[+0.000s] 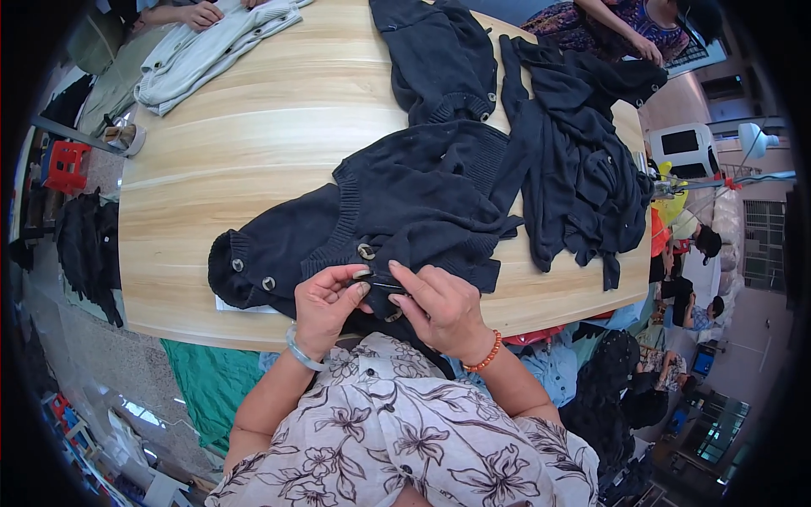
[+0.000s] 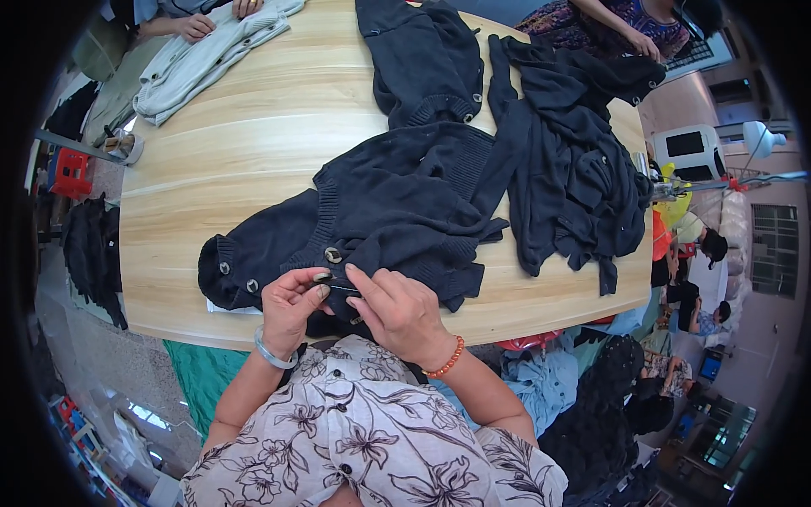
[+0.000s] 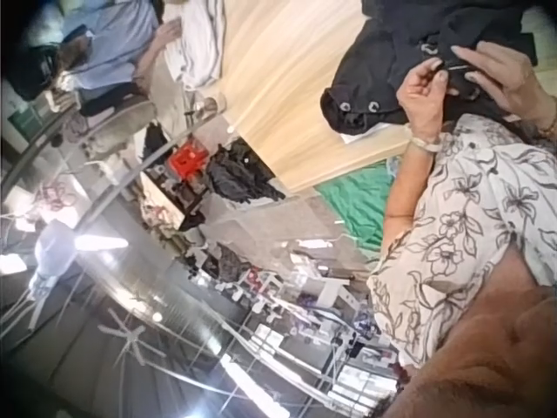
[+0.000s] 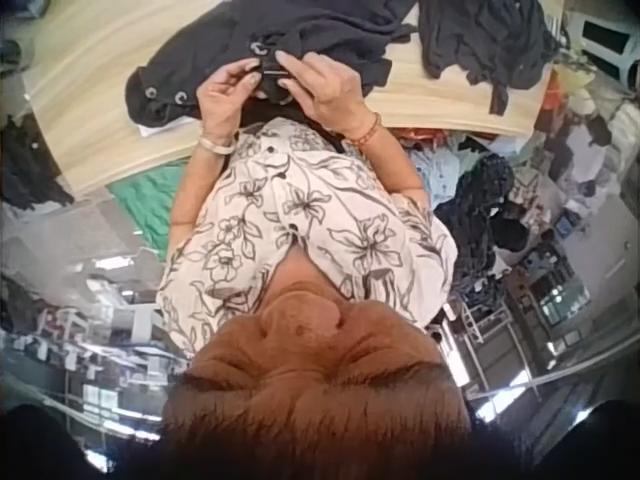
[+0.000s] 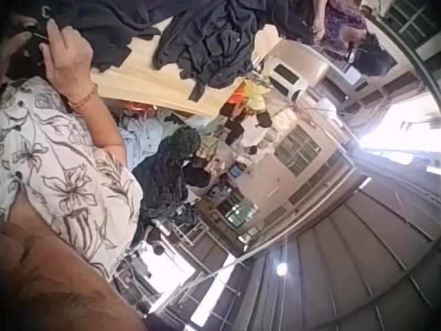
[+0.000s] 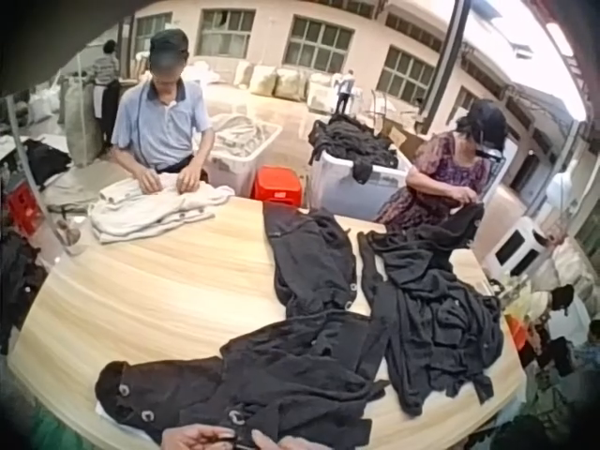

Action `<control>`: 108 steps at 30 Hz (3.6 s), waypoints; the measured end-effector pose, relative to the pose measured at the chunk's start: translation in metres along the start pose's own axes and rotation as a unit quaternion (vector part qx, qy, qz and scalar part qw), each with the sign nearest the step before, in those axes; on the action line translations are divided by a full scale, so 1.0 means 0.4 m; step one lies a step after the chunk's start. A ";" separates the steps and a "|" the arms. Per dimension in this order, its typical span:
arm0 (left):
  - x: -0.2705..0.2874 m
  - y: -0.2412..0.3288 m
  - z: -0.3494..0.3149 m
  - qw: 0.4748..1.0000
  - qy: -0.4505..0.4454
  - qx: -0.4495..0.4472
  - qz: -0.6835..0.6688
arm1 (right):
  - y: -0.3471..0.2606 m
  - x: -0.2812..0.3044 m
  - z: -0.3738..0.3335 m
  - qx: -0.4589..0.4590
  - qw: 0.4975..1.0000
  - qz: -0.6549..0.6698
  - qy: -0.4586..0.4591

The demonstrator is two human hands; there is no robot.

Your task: Trimming threads and inspecting decorative eyelets on black knitted sweaters at a garment factory workstation.

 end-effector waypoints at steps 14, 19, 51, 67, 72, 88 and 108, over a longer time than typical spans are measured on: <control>-0.002 -0.014 0.002 0.999 -0.007 0.053 0.005 | -0.010 -0.013 0.019 0.115 0.986 -0.105 -0.062; -0.011 -0.016 0.002 0.998 -0.014 0.067 0.008 | -0.009 -0.019 0.019 0.143 0.980 -0.111 -0.077; 0.070 0.108 0.052 0.988 0.083 -0.104 0.077 | 0.209 -0.172 -0.012 -0.280 0.933 0.225 -0.001; 0.201 -0.143 0.080 0.969 0.175 0.173 0.000 | 0.188 -0.286 -0.104 -0.309 0.911 0.249 -0.114; 0.186 -0.156 0.100 0.954 0.128 0.173 0.210 | 0.178 -0.311 -0.105 -0.327 0.883 0.312 -0.125; -0.007 -0.034 0.024 0.971 0.006 0.120 -0.206 | 0.076 -0.159 -0.031 -0.176 0.863 0.467 -0.072; -0.023 -0.015 -0.010 0.991 -0.001 -0.131 -0.001 | 0.013 -0.069 -0.014 -0.187 0.928 0.316 0.066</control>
Point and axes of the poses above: each hand's wrist, its own z-axis towards the middle knuckle, its own x-axis out of the back of the hand, y = z × x, the point moved 6 cm from there along z, towards the middle knuckle, and after that the axes turned 14 degrees about -z, right-handed, at the moved point
